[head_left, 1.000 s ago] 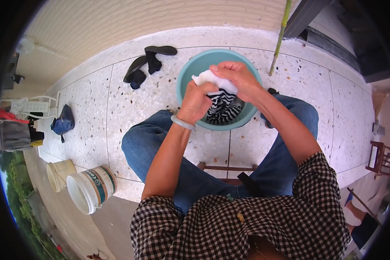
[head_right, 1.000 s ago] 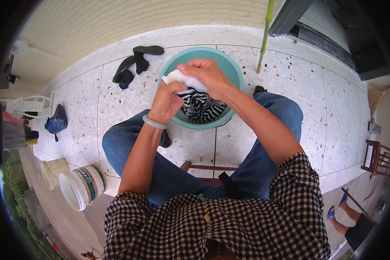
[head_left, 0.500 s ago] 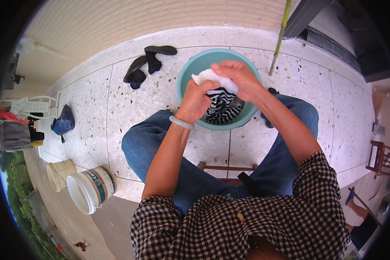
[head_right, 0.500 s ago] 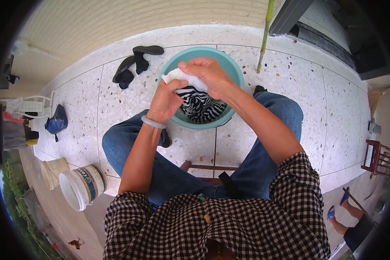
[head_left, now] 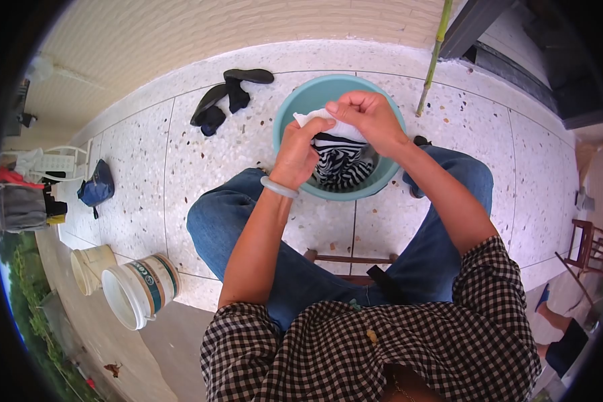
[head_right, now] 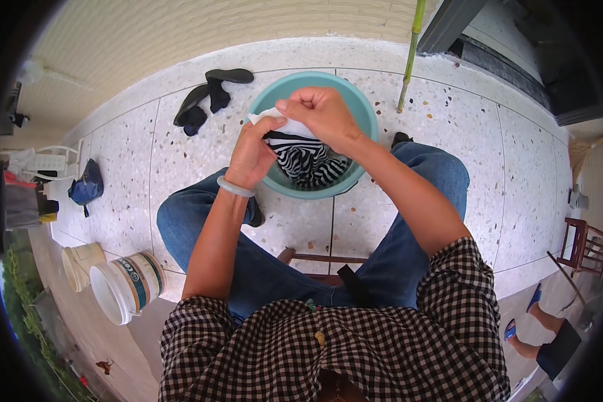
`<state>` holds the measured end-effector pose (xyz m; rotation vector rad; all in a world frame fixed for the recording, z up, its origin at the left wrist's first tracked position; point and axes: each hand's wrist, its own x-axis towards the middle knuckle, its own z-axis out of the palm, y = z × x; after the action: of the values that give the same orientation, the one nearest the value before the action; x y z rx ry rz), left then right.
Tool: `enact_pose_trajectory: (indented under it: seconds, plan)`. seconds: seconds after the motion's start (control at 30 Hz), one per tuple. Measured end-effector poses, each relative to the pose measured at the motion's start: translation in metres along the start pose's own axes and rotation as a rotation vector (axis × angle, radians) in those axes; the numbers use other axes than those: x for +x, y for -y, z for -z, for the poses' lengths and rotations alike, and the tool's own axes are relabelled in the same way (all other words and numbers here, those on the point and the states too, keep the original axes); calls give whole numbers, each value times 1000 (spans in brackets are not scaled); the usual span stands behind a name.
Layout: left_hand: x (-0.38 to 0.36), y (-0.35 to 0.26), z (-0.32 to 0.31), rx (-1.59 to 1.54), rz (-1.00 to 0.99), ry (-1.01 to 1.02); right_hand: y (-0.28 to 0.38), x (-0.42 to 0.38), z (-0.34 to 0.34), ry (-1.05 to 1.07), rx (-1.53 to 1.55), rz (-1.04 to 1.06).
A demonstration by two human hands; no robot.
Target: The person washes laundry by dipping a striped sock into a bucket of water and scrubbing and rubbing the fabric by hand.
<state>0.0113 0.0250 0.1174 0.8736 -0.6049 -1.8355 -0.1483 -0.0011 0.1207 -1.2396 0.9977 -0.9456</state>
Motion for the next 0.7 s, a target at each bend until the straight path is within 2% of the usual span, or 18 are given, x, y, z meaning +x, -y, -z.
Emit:
enact_pose_trajectory:
  seconds: [0.03, 0.13, 0.33, 0.43, 0.5, 0.63, 0.7]
  plan:
    - [1, 1, 1, 7, 7, -8, 1, -1, -2, -13, -100, 44]
    - [6, 3, 5, 31, 34, -21, -13, 3, -6, -75, -133, 249]
    - [6, 7, 8, 77, 8, -17, -19, 1, -11, -87, 37, 157]
    - [5, 5, 8, 8, 17, -20, -17, 2, -7, -39, 88, 40]
    - [5, 3, 5, -105, 69, -23, -16, 5, -6, -39, 71, 65]
    - [4, 1, 5, -22, 52, -38, -18, 4, -9, -62, 4, 138]
    - [4, -1, 4, 28, 44, -20, -16, 1, -11, -68, 47, 109]
